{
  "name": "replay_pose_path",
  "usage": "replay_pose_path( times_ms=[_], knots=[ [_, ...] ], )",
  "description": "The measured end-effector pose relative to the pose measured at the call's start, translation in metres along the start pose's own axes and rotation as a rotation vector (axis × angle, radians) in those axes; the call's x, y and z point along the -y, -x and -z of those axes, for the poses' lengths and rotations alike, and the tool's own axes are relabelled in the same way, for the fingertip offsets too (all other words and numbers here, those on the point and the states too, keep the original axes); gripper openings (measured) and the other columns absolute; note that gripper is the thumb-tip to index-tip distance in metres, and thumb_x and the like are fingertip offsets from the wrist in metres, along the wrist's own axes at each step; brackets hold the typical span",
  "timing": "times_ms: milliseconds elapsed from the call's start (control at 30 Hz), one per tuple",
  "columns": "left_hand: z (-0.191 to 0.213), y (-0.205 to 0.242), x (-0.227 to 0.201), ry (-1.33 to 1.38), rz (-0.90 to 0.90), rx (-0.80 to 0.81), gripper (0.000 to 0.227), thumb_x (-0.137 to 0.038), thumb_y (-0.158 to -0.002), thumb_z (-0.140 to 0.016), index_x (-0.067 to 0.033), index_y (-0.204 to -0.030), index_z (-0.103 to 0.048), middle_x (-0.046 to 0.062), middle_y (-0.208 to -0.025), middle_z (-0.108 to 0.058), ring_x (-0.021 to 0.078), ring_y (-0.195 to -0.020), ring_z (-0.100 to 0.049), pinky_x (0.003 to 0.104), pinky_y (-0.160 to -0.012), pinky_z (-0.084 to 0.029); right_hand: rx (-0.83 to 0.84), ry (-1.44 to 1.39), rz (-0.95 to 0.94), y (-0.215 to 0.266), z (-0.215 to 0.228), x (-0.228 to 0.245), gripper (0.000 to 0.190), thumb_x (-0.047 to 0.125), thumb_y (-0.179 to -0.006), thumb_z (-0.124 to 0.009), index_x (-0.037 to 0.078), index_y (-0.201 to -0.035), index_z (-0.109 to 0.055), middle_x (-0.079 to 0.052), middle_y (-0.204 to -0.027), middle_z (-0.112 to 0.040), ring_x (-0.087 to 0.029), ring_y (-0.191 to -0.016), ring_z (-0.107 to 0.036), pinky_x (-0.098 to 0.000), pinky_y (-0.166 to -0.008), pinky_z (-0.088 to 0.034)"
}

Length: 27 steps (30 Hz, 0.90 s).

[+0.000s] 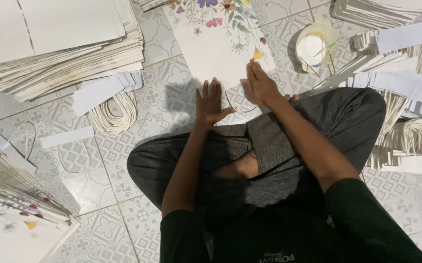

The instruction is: The person sits on the floor and assembles paper bags by applying glue to paper strips and attaching them to the bag bodies. They handle stacks of bag bodies and paper strips, using a brush to apply adhesive and pressing the strips into place.

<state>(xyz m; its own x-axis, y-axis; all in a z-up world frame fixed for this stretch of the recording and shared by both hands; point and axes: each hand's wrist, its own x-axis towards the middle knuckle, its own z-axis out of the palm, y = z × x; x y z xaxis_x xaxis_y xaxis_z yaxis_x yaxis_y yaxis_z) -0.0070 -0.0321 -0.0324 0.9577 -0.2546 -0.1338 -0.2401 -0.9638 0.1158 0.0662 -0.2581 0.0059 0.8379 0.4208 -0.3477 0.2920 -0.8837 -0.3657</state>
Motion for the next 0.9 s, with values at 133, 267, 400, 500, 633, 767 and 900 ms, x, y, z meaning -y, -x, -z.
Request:
replay_pose_path(
  times_ms=[133,267,400,500,633,767,900],
  knots=[
    [0.005,-0.006,0.006,0.046,-0.014,0.073,0.123,-0.092,-0.076,-0.052,-0.0050,-0.161,-0.030,0.016,-0.165,-0.030,0.0402,-0.152,-0.032,0.062,-0.117,-0.035,0.061,0.082,-0.015,0.006,0.010,-0.015,0.072,0.050,-0.113,-0.007,0.003,-0.167,-0.016,-0.019,-0.173,-0.010,-0.034,-0.160,-0.012,-0.0490,-0.127,-0.022],
    [-0.001,-0.009,0.007,0.183,0.000,-0.035,0.086,-0.045,-0.083,-0.050,-0.0116,-0.161,-0.032,0.018,-0.156,-0.038,0.0469,-0.144,-0.039,0.061,-0.109,-0.039,0.047,0.129,-0.015,-0.001,0.008,-0.011,0.071,0.050,-0.113,-0.009,0.005,-0.167,-0.022,-0.020,-0.173,-0.016,-0.034,-0.160,-0.016,-0.0491,-0.127,-0.022],
    [-0.052,-0.016,-0.004,0.124,-0.023,-0.486,0.081,-0.054,-0.091,-0.057,-0.0253,-0.160,-0.027,0.023,-0.145,-0.041,0.0560,-0.131,-0.050,0.062,-0.093,-0.051,0.032,0.081,0.012,0.000,-0.006,-0.010,0.073,0.051,-0.110,-0.008,0.007,-0.167,-0.020,-0.025,-0.171,-0.012,-0.040,-0.159,-0.012,-0.0516,-0.126,-0.023],
    [0.003,-0.005,-0.024,0.097,0.088,-0.267,0.081,-0.075,-0.092,-0.047,-0.0115,-0.141,-0.061,0.028,-0.146,-0.050,0.0545,-0.136,-0.049,0.061,-0.096,-0.051,0.003,0.147,0.069,0.021,0.006,0.021,0.064,0.052,-0.112,-0.016,0.021,-0.167,-0.028,-0.033,-0.169,-0.012,-0.049,-0.156,-0.011,-0.0568,-0.123,-0.027],
    [-0.005,-0.011,-0.031,0.006,0.106,-0.392,0.078,-0.073,-0.095,-0.049,-0.0146,-0.145,-0.057,0.032,-0.138,-0.055,0.0580,-0.129,-0.054,0.067,-0.083,-0.056,-0.069,0.163,0.061,0.010,-0.020,0.018,0.060,0.057,-0.111,-0.019,0.032,-0.164,-0.036,-0.039,-0.164,-0.019,-0.054,-0.154,-0.018,-0.0587,-0.120,-0.030],
    [-0.010,-0.025,-0.037,-0.170,0.166,-0.311,0.081,-0.078,-0.095,-0.040,-0.0191,-0.151,-0.050,0.026,-0.124,-0.058,0.0522,-0.122,-0.058,0.063,-0.070,-0.058,-0.272,0.317,0.110,-0.005,-0.037,0.015,0.055,0.050,-0.113,-0.024,0.032,-0.164,-0.036,-0.045,-0.148,-0.041,-0.058,-0.142,-0.040,-0.0628,-0.114,-0.029],
    [-0.024,-0.034,-0.034,-0.176,0.197,-0.226,0.075,-0.073,-0.099,-0.040,-0.0219,-0.153,-0.048,0.023,-0.122,-0.054,0.0508,-0.124,-0.055,0.063,-0.070,-0.058,-0.218,0.466,0.023,-0.014,-0.036,0.033,0.053,0.046,-0.114,-0.030,0.031,-0.164,-0.036,-0.050,-0.139,-0.048,-0.059,-0.138,-0.045,-0.0607,-0.118,-0.020]
  ],
)
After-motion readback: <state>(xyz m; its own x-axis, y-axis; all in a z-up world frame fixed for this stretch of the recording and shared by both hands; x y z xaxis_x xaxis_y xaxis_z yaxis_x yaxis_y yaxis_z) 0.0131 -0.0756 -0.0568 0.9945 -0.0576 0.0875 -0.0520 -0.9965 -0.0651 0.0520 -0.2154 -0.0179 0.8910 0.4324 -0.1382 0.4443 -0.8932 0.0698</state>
